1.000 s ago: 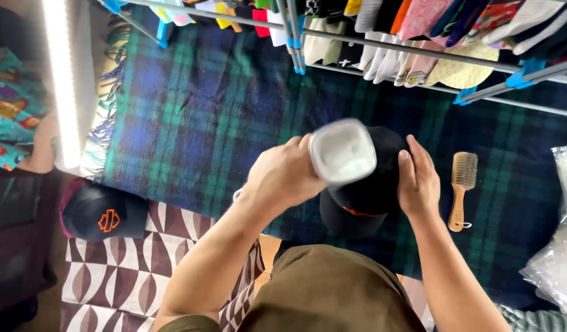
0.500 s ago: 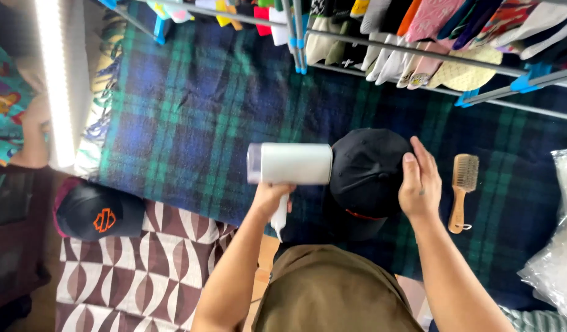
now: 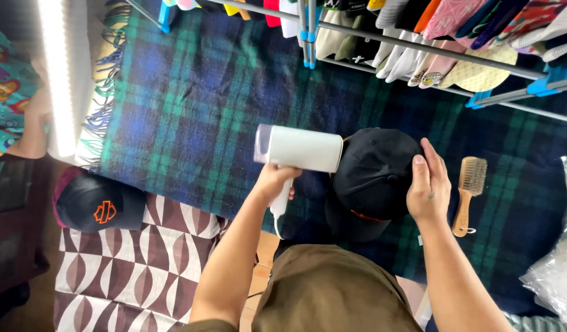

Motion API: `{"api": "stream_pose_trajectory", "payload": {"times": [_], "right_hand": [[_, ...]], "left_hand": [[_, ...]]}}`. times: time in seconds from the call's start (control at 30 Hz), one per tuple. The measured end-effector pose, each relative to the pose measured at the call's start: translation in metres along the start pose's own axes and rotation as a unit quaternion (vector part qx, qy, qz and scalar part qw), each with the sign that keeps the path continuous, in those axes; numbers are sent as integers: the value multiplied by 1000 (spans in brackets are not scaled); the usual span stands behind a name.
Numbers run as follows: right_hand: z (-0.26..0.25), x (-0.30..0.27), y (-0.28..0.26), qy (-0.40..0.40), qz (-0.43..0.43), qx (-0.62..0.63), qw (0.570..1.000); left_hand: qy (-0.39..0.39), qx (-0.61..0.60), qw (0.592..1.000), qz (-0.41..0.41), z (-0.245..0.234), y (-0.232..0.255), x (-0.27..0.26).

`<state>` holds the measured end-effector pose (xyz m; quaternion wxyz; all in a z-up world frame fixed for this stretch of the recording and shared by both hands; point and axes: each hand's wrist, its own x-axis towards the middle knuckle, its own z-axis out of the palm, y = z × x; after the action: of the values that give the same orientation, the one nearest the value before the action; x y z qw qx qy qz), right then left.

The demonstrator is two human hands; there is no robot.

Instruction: A person uses a brush and a handheld steamer to clean and restore a black baseball cap.

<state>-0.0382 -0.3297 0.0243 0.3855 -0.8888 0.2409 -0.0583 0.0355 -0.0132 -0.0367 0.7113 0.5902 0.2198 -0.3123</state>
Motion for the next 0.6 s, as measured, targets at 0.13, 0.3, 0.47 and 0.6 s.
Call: {"api": "stream_pose_trajectory", "payload": {"times": [0.13, 0.3, 0.47, 0.6], "right_hand": [[1, 3, -1, 10, 3, -7, 1000], [5, 2, 3, 15, 11, -1, 1000], [15, 3, 43, 50, -162, -103, 980], [4, 3, 8, 13, -26, 8, 1000]], "left_hand": [[-3, 17, 999, -40, -12, -19, 14], [-13, 37, 999, -21, -7, -18, -38], [19, 393, 814, 428, 62, 132, -103], [-22, 596, 765, 245, 122, 196, -130]]}}
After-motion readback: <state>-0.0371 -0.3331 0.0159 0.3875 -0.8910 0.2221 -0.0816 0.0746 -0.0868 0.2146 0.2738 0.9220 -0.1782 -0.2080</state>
